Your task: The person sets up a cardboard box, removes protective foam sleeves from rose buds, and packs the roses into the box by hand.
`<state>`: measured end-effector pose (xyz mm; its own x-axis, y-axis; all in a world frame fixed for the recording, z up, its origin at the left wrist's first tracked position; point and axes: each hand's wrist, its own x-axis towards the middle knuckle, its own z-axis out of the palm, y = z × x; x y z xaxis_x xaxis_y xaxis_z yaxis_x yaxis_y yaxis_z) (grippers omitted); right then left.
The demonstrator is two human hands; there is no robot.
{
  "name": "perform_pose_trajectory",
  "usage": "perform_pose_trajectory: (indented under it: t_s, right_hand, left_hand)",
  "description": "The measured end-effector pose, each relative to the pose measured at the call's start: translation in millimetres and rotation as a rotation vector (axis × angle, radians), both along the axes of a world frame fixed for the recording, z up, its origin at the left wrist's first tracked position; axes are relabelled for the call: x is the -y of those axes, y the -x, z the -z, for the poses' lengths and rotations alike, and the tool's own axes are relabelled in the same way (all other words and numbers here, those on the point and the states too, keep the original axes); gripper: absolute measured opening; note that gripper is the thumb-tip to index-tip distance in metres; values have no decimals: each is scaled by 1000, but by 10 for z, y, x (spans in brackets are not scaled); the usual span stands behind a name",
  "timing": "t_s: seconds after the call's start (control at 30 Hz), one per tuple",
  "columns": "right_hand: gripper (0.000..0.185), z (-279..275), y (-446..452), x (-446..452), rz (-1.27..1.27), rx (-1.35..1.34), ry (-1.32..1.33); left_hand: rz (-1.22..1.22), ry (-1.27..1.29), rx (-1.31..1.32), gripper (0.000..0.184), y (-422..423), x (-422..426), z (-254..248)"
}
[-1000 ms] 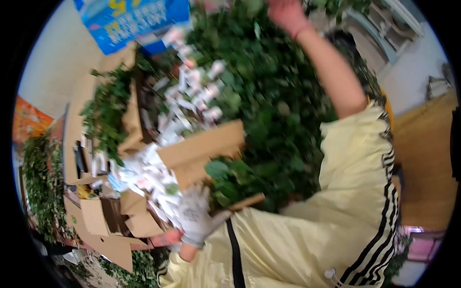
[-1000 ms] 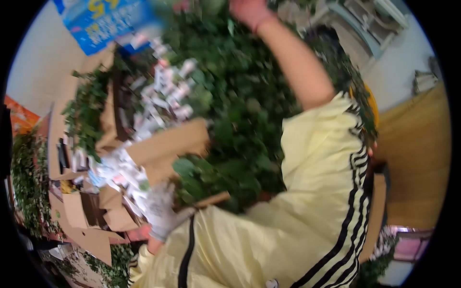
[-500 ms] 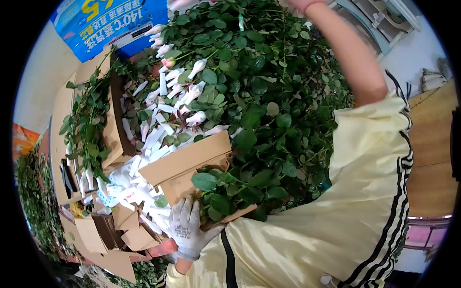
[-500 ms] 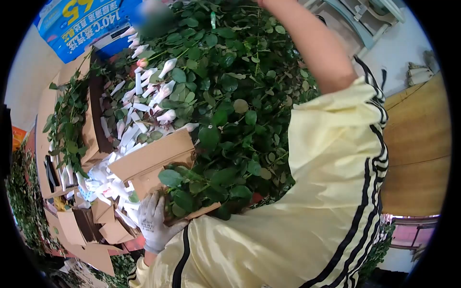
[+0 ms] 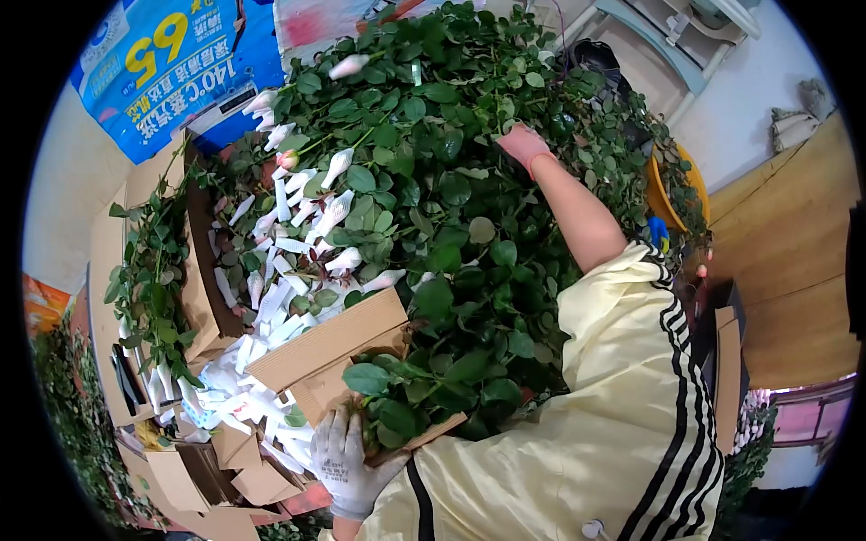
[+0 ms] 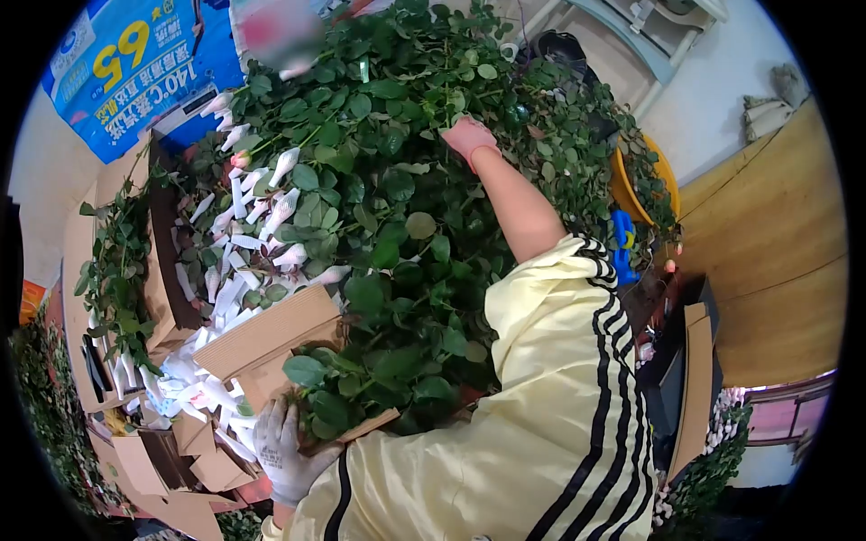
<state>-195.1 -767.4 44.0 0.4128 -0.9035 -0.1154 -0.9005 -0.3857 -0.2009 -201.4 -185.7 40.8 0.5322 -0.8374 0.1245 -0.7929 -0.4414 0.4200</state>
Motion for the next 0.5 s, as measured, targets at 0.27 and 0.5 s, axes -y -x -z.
perform_pose_trajectory:
  t_s: [0.27, 0.5]
  right_hand:
    - [58, -309, -7, 245, 130, 334, -10]
    - [36, -347, -136, 440, -1, 625, -270]
  left_hand:
    - [-8, 19, 9, 81, 15, 12, -21]
    - [-8, 24, 20, 82, 22, 2, 19]
